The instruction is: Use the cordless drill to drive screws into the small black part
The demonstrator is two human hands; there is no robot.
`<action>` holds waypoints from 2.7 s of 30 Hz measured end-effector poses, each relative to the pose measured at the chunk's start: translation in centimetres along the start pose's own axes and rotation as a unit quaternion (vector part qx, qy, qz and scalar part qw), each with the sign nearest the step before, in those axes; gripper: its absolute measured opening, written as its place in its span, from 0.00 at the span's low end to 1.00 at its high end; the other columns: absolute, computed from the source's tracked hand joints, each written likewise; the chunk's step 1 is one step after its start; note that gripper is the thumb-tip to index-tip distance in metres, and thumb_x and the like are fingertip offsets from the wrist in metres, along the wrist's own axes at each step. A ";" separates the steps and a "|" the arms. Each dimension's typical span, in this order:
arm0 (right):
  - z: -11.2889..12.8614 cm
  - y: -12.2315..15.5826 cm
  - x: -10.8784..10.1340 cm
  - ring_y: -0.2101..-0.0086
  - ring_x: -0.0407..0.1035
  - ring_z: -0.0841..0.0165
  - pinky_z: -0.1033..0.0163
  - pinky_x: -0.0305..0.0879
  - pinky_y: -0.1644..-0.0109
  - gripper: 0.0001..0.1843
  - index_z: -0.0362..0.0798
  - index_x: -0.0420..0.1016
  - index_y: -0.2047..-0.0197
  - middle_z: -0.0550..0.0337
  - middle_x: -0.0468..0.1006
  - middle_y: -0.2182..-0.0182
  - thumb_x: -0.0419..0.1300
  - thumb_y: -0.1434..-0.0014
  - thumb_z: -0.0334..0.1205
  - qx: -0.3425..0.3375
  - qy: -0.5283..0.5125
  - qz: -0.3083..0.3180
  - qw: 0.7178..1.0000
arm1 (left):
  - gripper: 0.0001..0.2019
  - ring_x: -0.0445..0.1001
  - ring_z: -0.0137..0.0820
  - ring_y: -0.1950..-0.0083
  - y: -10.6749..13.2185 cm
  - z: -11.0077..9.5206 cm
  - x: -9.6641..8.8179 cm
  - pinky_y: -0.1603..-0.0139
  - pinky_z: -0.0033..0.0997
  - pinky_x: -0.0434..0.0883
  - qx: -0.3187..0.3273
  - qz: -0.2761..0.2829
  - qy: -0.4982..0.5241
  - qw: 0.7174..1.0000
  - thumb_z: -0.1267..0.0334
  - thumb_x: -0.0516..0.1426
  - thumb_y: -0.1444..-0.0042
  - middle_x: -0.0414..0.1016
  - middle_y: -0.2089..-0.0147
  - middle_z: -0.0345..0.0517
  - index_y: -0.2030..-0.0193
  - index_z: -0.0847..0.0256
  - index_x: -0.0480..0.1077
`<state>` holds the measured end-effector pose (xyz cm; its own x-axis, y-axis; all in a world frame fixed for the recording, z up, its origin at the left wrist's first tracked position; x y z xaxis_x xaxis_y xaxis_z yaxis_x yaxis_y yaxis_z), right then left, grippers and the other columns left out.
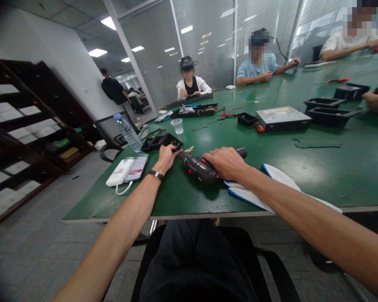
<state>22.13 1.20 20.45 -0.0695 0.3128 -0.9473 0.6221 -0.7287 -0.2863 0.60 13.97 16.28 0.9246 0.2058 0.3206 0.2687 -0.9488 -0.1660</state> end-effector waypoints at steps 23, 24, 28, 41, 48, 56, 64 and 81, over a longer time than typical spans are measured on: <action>0.0 0.1 0.0 0.62 0.73 0.59 0.60 0.53 0.62 0.21 0.50 0.71 0.45 0.52 0.80 0.61 0.58 0.44 0.39 -0.005 -0.003 -0.005 1.000 | 0.19 0.73 0.29 0.62 0.1 -0.1 -0.1 0.62 0.34 0.78 0.000 -0.012 0.003 1.000 0.79 0.55 0.58 0.70 0.60 0.43 0.59 0.58 0.65; 0.0 0.0 0.0 0.62 0.73 0.59 0.60 0.54 0.62 0.21 0.50 0.71 0.45 0.52 0.80 0.61 0.57 0.43 0.39 -0.003 -0.002 -0.004 1.000 | 0.19 0.73 0.29 0.62 0.1 -0.1 -0.1 0.62 0.34 0.78 -0.002 -0.014 0.005 1.000 0.79 0.55 0.58 0.70 0.59 0.43 0.59 0.58 0.65; -0.1 0.0 0.1 0.61 0.73 0.59 0.60 0.54 0.62 0.21 0.50 0.71 0.46 0.52 0.80 0.61 0.57 0.43 0.39 0.000 0.001 -0.003 1.000 | 0.20 0.73 0.30 0.61 0.2 -0.1 -0.1 0.63 0.33 0.78 -0.008 -0.019 0.006 1.000 0.78 0.56 0.59 0.70 0.58 0.44 0.57 0.58 0.65; 0.0 0.1 0.0 0.61 0.73 0.58 0.60 0.53 0.62 0.20 0.50 0.71 0.47 0.52 0.80 0.61 0.58 0.44 0.39 -0.002 -0.001 -0.002 1.000 | 0.21 0.73 0.29 0.63 0.0 -0.1 -0.1 0.65 0.32 0.77 0.006 -0.016 -0.004 1.000 0.78 0.56 0.59 0.70 0.59 0.43 0.57 0.58 0.64; 0.0 0.0 -0.1 0.62 0.73 0.59 0.60 0.53 0.62 0.19 0.50 0.71 0.47 0.52 0.80 0.61 0.57 0.43 0.39 0.003 0.000 -0.003 1.000 | 0.20 0.73 0.30 0.62 -0.2 0.1 -0.1 0.62 0.36 0.78 0.005 -0.011 0.001 1.000 0.79 0.55 0.59 0.69 0.60 0.44 0.58 0.58 0.64; 0.0 0.0 0.0 0.63 0.72 0.59 0.61 0.52 0.63 0.20 0.50 0.71 0.47 0.52 0.80 0.61 0.58 0.44 0.40 -0.001 0.001 0.000 1.000 | 0.16 0.74 0.31 0.63 0.2 -0.3 0.2 0.62 0.42 0.80 0.011 0.003 -0.003 1.000 0.79 0.55 0.59 0.70 0.61 0.44 0.61 0.61 0.65; -0.1 0.1 0.0 0.63 0.72 0.59 0.60 0.51 0.63 0.19 0.50 0.71 0.48 0.53 0.80 0.62 0.58 0.44 0.40 -0.005 0.002 -0.013 1.000 | 0.15 0.74 0.31 0.62 0.3 -0.4 0.2 0.58 0.43 0.80 0.008 0.004 0.012 1.000 0.79 0.55 0.58 0.71 0.63 0.44 0.62 0.62 0.66; 0.0 0.1 0.0 0.63 0.72 0.59 0.60 0.51 0.63 0.20 0.50 0.71 0.46 0.52 0.80 0.62 0.57 0.43 0.39 -0.008 0.004 -0.011 1.000 | 0.13 0.74 0.32 0.60 0.5 -0.5 0.3 0.53 0.47 0.79 -0.008 0.011 0.048 0.999 0.80 0.55 0.59 0.71 0.63 0.45 0.65 0.63 0.67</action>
<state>22.17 1.16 20.42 -0.0770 0.3346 -0.9392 0.6322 -0.7120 -0.3055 0.85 13.42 16.72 0.8996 0.1613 0.4059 0.2438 -0.9565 -0.1602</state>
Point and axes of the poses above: each hand's wrist, its own y-axis away from the middle knuckle, its own x-axis out of the palm, z = x × y, the point moved 9 cm from there along -y, towards the middle knuckle
